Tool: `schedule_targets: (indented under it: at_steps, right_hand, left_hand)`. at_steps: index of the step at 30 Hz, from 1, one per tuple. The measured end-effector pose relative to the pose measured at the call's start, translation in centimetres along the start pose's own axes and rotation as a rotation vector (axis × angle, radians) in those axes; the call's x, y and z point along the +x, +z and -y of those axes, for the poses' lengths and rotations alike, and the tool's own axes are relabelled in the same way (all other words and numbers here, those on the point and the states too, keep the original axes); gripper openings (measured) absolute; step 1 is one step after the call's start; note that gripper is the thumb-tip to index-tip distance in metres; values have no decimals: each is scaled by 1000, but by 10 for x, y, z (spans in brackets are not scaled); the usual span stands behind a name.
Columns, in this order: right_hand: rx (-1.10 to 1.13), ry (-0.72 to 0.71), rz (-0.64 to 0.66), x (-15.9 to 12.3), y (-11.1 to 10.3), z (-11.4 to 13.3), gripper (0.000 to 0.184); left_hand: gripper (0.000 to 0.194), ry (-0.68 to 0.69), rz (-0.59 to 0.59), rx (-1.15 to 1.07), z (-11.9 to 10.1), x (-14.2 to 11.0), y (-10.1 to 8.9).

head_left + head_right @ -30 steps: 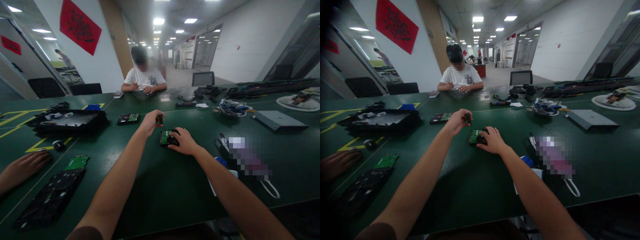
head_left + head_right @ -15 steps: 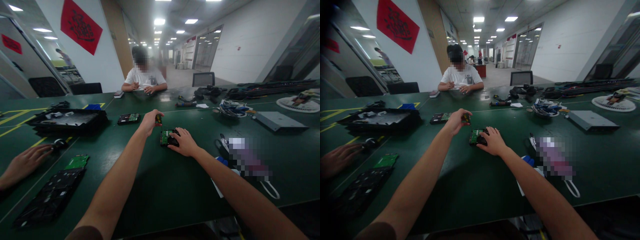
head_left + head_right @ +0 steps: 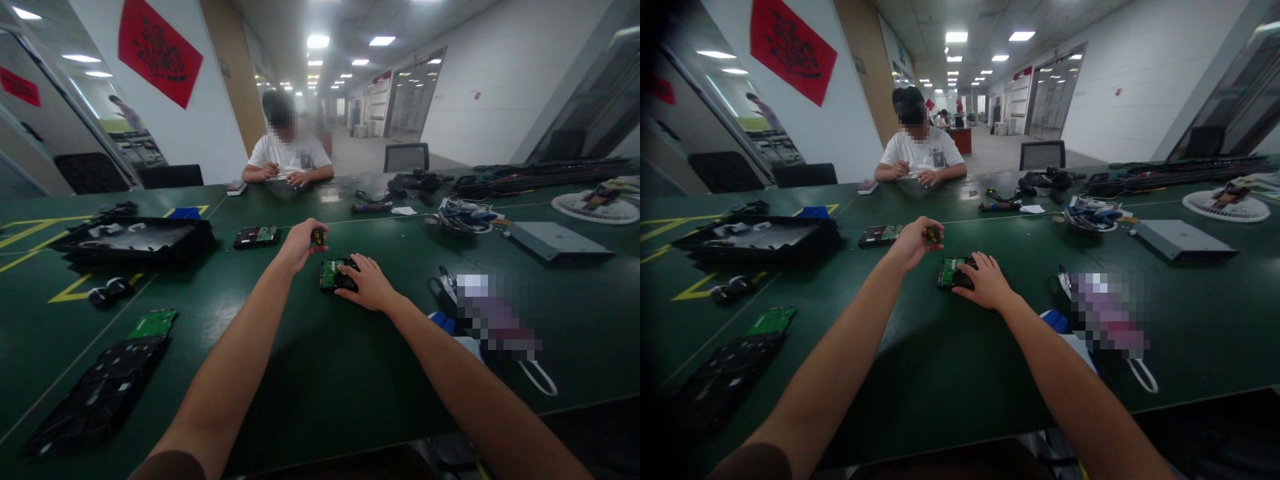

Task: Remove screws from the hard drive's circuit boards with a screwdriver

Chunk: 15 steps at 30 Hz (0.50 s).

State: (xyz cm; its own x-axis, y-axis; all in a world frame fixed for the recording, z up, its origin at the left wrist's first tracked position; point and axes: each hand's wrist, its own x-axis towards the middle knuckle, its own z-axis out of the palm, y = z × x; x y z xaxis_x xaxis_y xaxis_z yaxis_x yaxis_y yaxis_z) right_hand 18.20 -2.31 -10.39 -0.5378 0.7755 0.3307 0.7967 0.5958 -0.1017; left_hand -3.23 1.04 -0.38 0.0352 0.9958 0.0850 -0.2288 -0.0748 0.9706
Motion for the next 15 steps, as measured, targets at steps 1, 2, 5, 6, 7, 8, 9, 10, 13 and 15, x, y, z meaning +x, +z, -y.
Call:
schedule_targets:
  at_steps: [1, 2, 5, 6, 7, 8, 9, 10, 13, 15]
  right_hand:
    - [0, 3, 4, 0, 0, 0, 71]
    - [0, 5, 9, 0, -1, 0, 72]
    - [-6, 9, 25, 0, -4, 2, 72]
    - [-11, 9, 30, -1, -5, 3, 72]
    - [-17, 7, 32, -1, -7, 5, 71]
    - [-23, 3, 32, -1, -8, 6, 71]
    - [-30, -3, 28, -1, -9, 7, 70]
    - [-36, -11, 21, -1, -10, 8, 69]
    - [-36, -32, -2, -2, -11, 10, 67]
    - [-28, -41, -12, -2, -12, 10, 65]
  left_hand:
    - [21, 12, -5, 21, 0, 0, -1]
    - [23, 17, 1, 40, -1, -1, -1]
    - [27, 16, 52, 69, -2, -3, -1]
    - [27, 13, 68, 68, -3, -4, 0]
    - [27, 11, 78, 62, -3, -4, 0]
    - [27, 10, 83, 55, -3, -5, 0]
    - [27, 9, 83, 49, -4, -5, 1]
    - [26, 8, 85, 45, -4, -6, 1]
    - [26, 6, 79, 43, -4, -6, 1]
    - [25, -1, 72, 44, -5, -6, 1]
